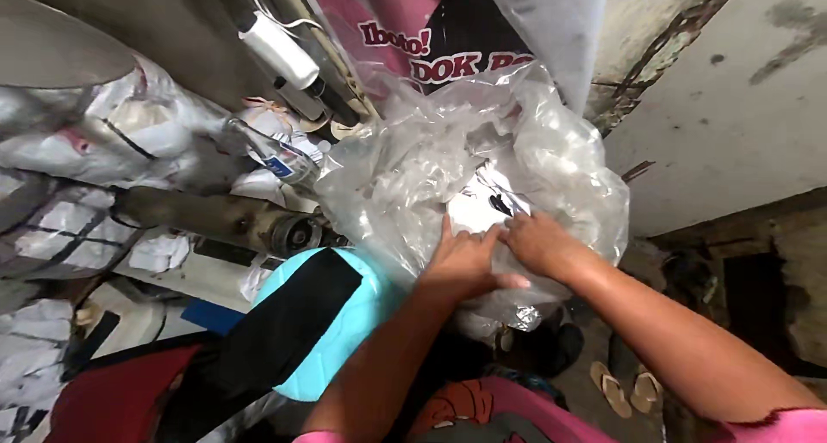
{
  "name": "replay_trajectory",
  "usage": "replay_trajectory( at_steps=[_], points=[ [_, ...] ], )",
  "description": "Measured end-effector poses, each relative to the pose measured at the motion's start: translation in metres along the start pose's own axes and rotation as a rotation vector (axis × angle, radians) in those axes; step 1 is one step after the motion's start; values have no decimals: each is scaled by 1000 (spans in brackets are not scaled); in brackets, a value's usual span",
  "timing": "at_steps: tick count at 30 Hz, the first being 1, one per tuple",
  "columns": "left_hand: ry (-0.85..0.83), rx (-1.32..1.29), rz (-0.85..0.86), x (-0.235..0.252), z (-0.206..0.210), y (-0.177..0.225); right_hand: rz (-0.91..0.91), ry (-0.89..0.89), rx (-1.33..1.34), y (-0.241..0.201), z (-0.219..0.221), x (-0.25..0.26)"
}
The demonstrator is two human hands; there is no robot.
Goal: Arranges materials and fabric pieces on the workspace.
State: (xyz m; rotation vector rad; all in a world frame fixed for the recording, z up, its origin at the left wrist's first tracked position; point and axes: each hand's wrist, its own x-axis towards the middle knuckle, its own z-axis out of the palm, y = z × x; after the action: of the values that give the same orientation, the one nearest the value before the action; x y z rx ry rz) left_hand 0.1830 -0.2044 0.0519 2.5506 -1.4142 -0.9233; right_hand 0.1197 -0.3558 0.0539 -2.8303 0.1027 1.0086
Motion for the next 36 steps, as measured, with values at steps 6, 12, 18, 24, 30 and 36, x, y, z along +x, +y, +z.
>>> replay_trajectory(
  at_steps=[6, 12, 18, 24, 30, 36],
  points=[
    [-246, 169, 78, -10, 22, -8, 73, -193, 276, 14, -4, 25],
    [-387, 196, 128, -24, 12, -3, 454, 173, 477, 9, -3, 105],
    [-252, -47, 359, -36, 10, -51, 432, 131, 524, 10, 32, 123],
    [-234, -377, 572, -47, -21, -82, 503, 84, 505, -4, 34, 122],
    [55, -612, 218, -35, -14, -99, 341, 34, 503, -15, 36, 119],
    [65, -614, 198, -30, -17, -88, 421, 262, 610, -13, 26, 94]
  ],
)
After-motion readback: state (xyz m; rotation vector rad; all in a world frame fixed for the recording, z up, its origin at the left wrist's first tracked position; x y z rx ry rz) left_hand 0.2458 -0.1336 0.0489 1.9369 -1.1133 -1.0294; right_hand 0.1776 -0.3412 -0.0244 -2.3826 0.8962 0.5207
